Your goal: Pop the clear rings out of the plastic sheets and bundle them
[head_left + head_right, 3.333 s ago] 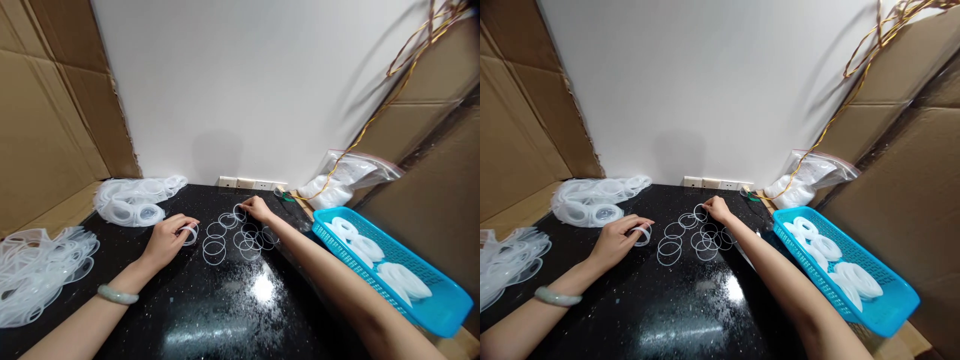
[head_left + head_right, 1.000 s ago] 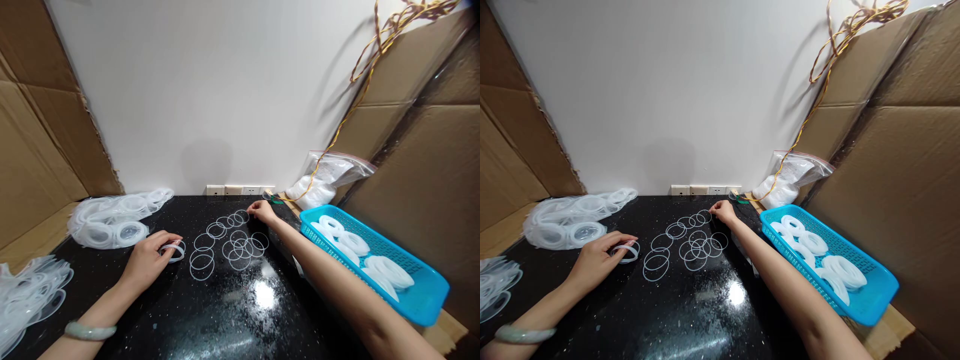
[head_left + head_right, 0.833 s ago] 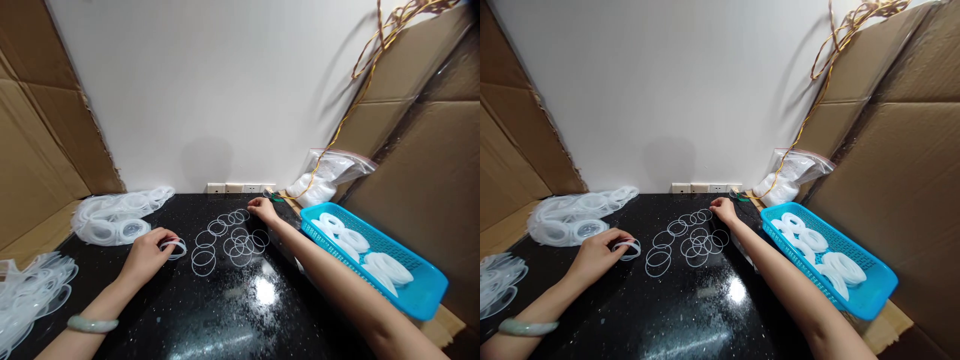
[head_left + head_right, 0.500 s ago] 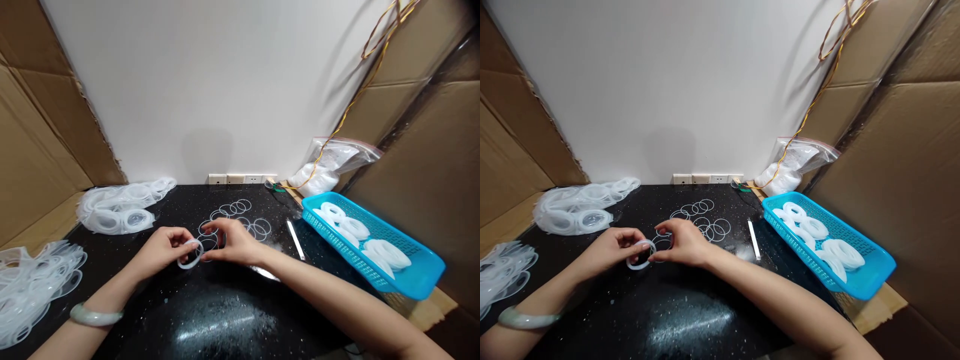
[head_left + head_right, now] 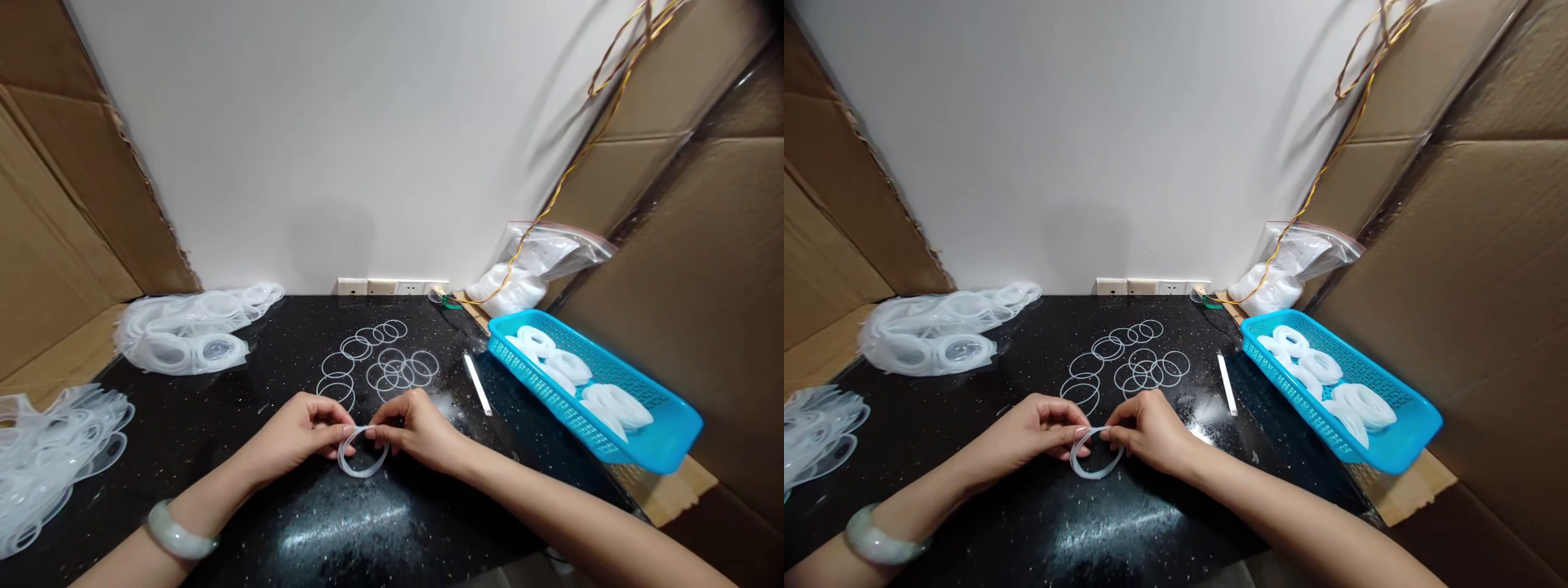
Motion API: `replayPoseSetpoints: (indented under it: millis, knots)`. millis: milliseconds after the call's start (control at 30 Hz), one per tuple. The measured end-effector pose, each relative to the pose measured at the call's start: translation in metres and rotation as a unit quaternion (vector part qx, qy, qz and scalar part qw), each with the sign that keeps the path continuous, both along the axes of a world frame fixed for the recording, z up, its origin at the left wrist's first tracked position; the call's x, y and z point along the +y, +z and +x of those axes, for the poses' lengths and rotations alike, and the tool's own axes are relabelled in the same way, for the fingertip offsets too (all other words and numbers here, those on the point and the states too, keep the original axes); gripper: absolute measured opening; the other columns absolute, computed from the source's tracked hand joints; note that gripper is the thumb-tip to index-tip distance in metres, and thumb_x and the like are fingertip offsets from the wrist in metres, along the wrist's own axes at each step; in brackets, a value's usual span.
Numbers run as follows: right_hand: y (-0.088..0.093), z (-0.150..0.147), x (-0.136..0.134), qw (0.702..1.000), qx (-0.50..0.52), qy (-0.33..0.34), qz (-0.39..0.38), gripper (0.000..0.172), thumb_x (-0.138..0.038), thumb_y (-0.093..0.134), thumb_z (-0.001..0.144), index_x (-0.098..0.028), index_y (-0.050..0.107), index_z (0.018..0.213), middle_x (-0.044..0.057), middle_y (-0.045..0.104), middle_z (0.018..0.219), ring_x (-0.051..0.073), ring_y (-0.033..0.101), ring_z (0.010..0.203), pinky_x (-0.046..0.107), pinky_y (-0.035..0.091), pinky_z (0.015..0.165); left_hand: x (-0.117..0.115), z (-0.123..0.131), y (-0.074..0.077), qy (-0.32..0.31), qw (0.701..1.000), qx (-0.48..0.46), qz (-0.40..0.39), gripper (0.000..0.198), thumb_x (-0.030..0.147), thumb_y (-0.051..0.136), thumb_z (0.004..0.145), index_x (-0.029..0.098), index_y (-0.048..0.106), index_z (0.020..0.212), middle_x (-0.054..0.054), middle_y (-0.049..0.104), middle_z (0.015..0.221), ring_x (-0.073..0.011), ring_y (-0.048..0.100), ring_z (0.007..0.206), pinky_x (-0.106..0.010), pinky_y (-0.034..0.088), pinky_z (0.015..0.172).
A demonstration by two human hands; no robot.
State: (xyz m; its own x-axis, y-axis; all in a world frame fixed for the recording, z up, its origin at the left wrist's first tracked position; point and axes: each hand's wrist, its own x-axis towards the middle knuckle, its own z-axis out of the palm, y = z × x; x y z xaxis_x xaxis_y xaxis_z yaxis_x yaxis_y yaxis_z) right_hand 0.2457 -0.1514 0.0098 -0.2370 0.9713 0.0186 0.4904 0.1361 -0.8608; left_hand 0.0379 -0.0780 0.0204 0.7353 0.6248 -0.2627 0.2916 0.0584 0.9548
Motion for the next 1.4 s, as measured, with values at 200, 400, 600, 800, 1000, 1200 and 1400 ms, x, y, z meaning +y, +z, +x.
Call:
replayPoseSetpoints:
  millis: [200,400,600,800,1000,1200,1400]
  knots:
    - [-0.004,0.007,-0.001,0.987,-0.098,-0.038,0.121,0.015,-0.029,0.066,0.085,-0.019,0.077,0.084,0.004,0.066,0.073,0.013,0.057,0.066,0.023,0.04,0.06,0.0,0.003,-0.002,0.063,0.988,0.015,0.141,0.025,0.039,0.066,0.076,0.015,0.07,0.081,-0.005,0.071,0.069,-0.0188,0.068,0.061,-0.026,0.053,0.057]
    - [-0.001,0.009,-0.009,0.98,-0.086,-0.034,0.174,0.012,-0.023,0.065,0.085,-0.02,0.076,0.089,0.004,0.064,0.076,0.013,0.057,0.068,0.023,0.042,0.062,0.002,0.001,0.003,0.096,0.969,0.032,0.224,0.025,0.04,0.063,0.079,0.016,0.07,0.081,-0.002,0.068,0.065,-0.0157,0.064,0.051,-0.023,0.046,0.048]
    - [0.0,0.022,-0.01,0.984,-0.104,-0.047,0.139,0.008,-0.021,0.067,0.083,-0.018,0.075,0.085,0.003,0.064,0.074,0.013,0.057,0.067,0.023,0.041,0.061,0.002,-0.001,-0.006,0.047,0.94,0.036,0.335,0.017,0.03,0.058,0.085,0.018,0.071,0.083,0.0,0.069,0.07,-0.0126,0.062,0.055,-0.021,0.044,0.051]
    - [0.002,0.037,-0.014,0.987,-0.127,-0.045,0.09,0.01,-0.023,0.066,0.084,-0.016,0.074,0.083,0.003,0.067,0.076,0.013,0.058,0.067,0.023,0.041,0.062,-0.001,-0.003,-0.007,-0.065,0.885,0.01,0.46,0.016,0.022,0.055,0.089,0.021,0.071,0.09,-0.003,0.065,0.086,-0.0149,0.06,0.077,-0.026,0.046,0.071]
    - [0.003,0.047,-0.022,0.985,-0.144,-0.062,0.071,0.014,-0.025,0.063,0.086,-0.017,0.074,0.084,0.004,0.067,0.076,0.013,0.058,0.066,0.024,0.041,0.063,-0.004,-0.004,-0.008,-0.129,0.861,0.035,0.49,0.015,0.023,0.055,0.091,0.022,0.069,0.096,-0.005,0.058,0.092,-0.0171,0.056,0.084,-0.03,0.045,0.076]
    - [0.003,0.055,-0.024,0.98,-0.154,-0.076,0.103,0.019,-0.026,0.058,0.09,-0.017,0.075,0.09,0.005,0.064,0.078,0.014,0.058,0.07,0.025,0.041,0.064,-0.001,-0.005,-0.009,-0.124,0.86,0.041,0.494,0.012,0.023,0.054,0.091,0.02,0.065,0.09,-0.004,0.058,0.091,-0.0175,0.055,0.085,-0.033,0.044,0.081]
    - [-0.003,0.067,-0.028,0.974,-0.178,-0.101,0.1,0.015,-0.022,0.061,0.087,-0.018,0.074,0.093,0.004,0.063,0.079,0.014,0.057,0.07,0.025,0.041,0.063,0.002,-0.004,-0.009,-0.11,0.857,0.048,0.502,0.012,0.022,0.052,0.092,0.019,0.063,0.087,-0.004,0.058,0.089,-0.0169,0.055,0.083,-0.034,0.044,0.083]
